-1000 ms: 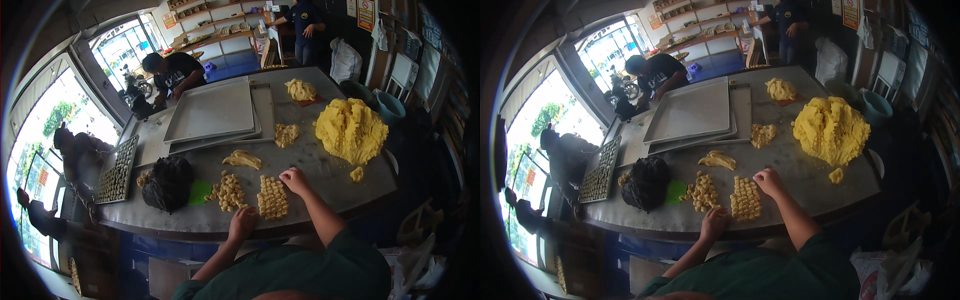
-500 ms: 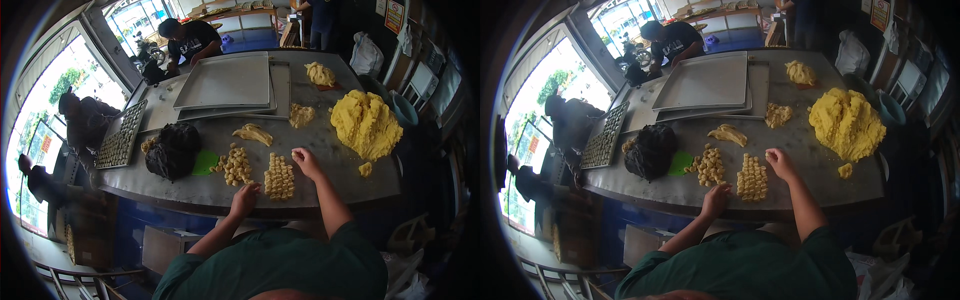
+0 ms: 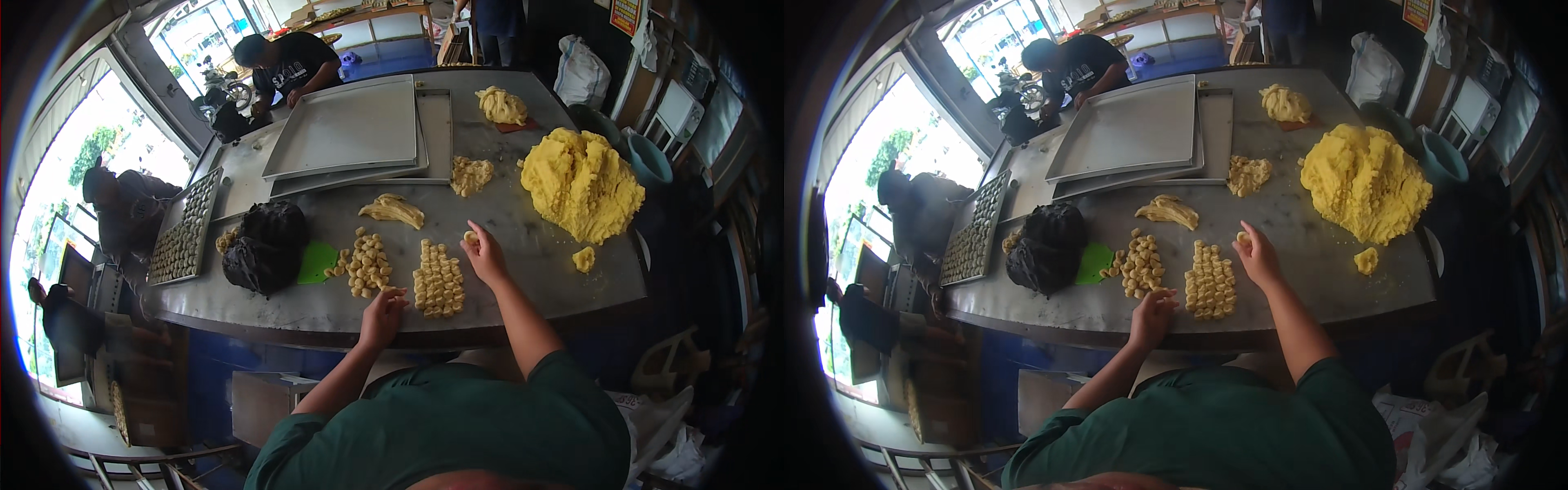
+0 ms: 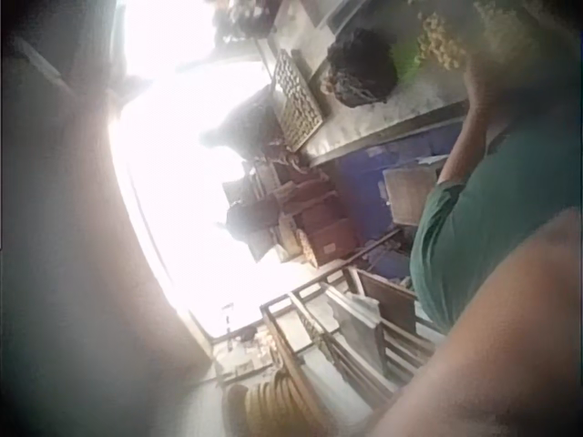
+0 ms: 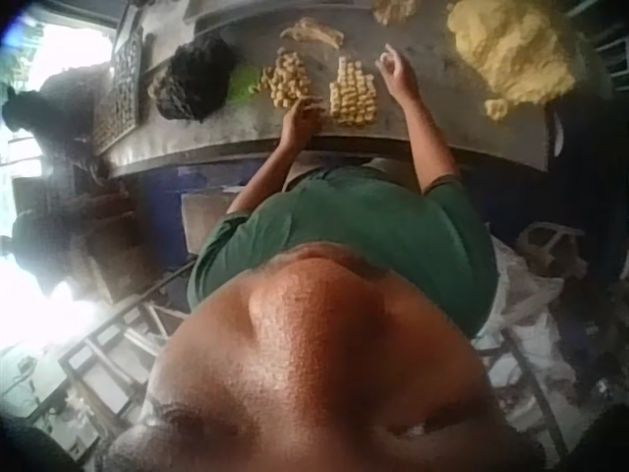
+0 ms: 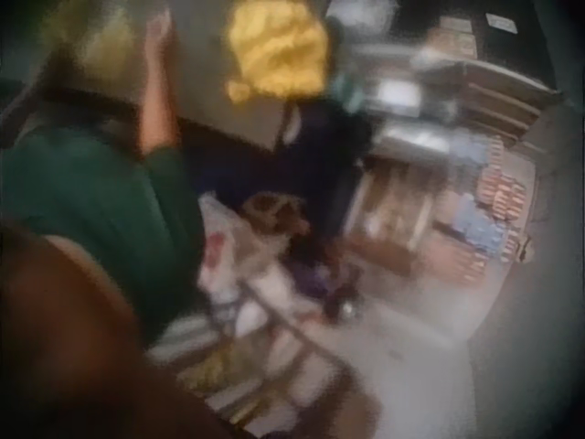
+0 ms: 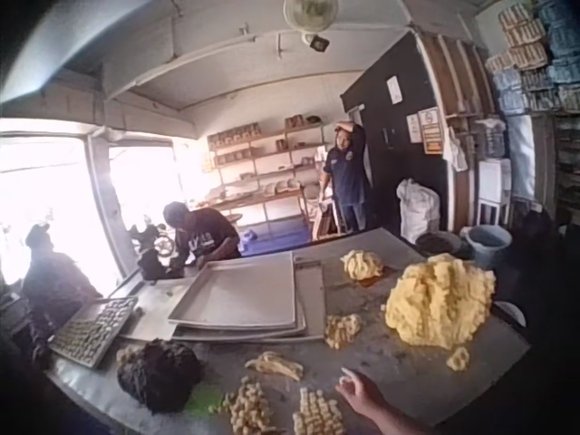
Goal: The person prepares small pieces of dough by hand, arranging them in a grid on a metal table and moving them to a tray.
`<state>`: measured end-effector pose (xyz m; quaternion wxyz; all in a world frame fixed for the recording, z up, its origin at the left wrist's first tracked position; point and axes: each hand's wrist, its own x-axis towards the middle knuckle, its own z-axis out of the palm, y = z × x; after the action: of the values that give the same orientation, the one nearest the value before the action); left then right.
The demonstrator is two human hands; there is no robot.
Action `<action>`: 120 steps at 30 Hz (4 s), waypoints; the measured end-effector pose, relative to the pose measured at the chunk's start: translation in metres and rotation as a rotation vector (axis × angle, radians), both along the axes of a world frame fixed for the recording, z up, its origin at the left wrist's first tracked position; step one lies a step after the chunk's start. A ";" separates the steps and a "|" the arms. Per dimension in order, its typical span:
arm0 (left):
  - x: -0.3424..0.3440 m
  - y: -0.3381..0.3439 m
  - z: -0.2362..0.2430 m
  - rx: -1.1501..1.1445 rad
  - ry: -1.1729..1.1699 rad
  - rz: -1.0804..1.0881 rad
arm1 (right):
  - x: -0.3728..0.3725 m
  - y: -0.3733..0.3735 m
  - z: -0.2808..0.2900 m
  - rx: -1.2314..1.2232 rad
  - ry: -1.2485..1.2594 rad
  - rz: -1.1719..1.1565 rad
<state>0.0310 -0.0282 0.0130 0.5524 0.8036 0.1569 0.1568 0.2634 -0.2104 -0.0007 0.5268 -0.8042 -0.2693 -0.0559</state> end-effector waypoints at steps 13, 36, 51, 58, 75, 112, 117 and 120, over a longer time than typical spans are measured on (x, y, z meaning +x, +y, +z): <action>0.044 0.023 0.035 0.846 -0.165 0.270 | 0.010 -0.007 -0.014 0.017 -0.002 0.088; 0.070 0.027 0.027 0.434 -0.011 -0.072 | 0.009 0.002 -0.009 -0.016 0.057 0.026; -0.004 0.013 0.003 0.291 -0.038 -0.019 | 0.004 0.087 0.052 0.679 0.374 0.280; -0.004 0.008 0.010 0.307 -0.052 -0.012 | 0.016 0.044 0.011 -0.273 0.350 0.130; 0.002 0.007 0.007 0.168 -0.023 -0.030 | 0.009 0.030 0.016 -0.153 0.008 0.066; 0.009 0.001 -0.034 0.404 -0.007 0.238 | -0.034 -0.041 -0.023 0.142 0.076 0.353; 0.012 -0.011 -0.032 0.331 -0.061 0.192 | -0.028 -0.050 -0.022 0.165 0.168 0.432; 0.016 -0.003 -0.027 0.391 -0.056 0.151 | -0.028 -0.053 -0.020 0.141 0.183 0.353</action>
<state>0.0468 -0.0315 -0.0142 0.3767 0.8766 0.1679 0.2477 0.2352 -0.2632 -0.0202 0.6056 -0.7076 -0.3524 0.0919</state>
